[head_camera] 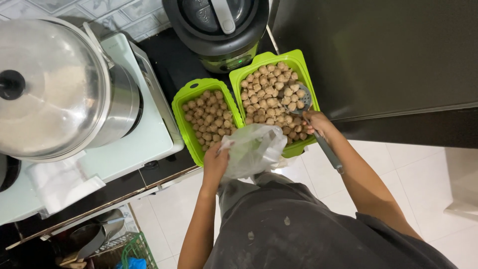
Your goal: The person scoops meatballs from a green container into a plastic bag using a slotted spoon and then ties the bag.
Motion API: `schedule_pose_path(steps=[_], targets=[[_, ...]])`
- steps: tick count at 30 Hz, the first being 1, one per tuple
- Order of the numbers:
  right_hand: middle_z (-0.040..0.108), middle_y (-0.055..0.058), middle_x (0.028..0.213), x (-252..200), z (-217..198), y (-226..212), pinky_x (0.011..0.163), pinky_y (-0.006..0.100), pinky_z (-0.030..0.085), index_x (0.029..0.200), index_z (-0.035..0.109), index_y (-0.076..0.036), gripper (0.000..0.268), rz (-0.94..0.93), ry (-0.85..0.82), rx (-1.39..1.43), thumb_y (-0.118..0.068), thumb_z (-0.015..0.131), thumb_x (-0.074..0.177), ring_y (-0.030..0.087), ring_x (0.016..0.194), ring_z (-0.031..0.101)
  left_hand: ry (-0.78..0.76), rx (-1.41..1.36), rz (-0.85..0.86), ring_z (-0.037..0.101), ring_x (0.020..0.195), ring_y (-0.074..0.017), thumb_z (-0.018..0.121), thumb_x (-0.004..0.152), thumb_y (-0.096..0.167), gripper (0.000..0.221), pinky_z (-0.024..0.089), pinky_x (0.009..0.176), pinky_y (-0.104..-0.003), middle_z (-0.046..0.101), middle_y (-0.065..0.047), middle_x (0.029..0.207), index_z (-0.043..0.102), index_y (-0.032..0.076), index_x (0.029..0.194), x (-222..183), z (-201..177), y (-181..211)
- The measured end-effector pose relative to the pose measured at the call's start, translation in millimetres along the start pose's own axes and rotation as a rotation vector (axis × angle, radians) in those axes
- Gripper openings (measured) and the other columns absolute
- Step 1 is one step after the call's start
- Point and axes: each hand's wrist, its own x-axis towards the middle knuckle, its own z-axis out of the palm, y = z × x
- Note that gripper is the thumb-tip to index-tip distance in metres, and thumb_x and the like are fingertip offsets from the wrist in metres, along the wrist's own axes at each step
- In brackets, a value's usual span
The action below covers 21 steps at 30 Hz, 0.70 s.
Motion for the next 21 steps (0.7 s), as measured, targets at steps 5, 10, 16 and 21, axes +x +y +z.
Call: schedule_pose_path(steps=[5, 10, 16, 21], targets=[[0.047, 0.011, 0.074, -53, 20, -34, 0.029, 0.023, 0.034, 0.112, 0.051, 0.000, 0.019, -0.036, -0.006, -0.005, -0.017, 0.052, 0.106, 0.009, 0.043, 0.041, 0.016, 0.006, 0.008, 0.069, 0.104, -0.0271, 0.056, 0.097, 0.023, 0.040, 0.055, 0.093, -0.044, 0.072, -0.020, 0.116, 0.068, 0.006, 0.132, 31, 15, -29], [0.045, 0.010, 0.072, -148, 61, -89, 0.026, 0.026, 0.030, 0.111, 0.050, -0.002, 0.015, -0.045, -0.037, -0.059, -0.017, 0.048, 0.107, 0.011, 0.041, 0.038, 0.028, 0.014, 0.057, 0.069, 0.101, -0.0265, 0.053, 0.101, 0.020, 0.038, 0.056, 0.089, -0.044, 0.072, -0.021, 0.115, 0.069, 0.007, 0.132, 46, 22, -22], [0.046, 0.010, 0.064, -233, 104, -114, 0.021, 0.025, 0.029, 0.109, 0.054, -0.002, 0.018, -0.019, -0.242, -0.171, -0.020, 0.053, 0.106, 0.009, 0.034, 0.037, 0.043, 0.078, 0.128, 0.060, 0.123, -0.0432, 0.057, 0.100, 0.018, 0.041, 0.051, 0.101, -0.050, 0.064, -0.030, 0.128, 0.064, -0.004, 0.134, 40, 24, -8], [0.047, 0.012, 0.063, -216, 104, -60, 0.020, 0.026, 0.031, 0.116, 0.055, 0.000, 0.022, 0.102, -0.390, -0.206, -0.020, 0.053, 0.106, 0.012, 0.033, 0.036, 0.042, 0.026, 0.104, 0.062, 0.121, -0.0367, 0.053, 0.104, 0.024, 0.040, 0.051, 0.101, -0.048, 0.065, -0.026, 0.128, 0.066, 0.002, 0.135, 41, 25, -14]])
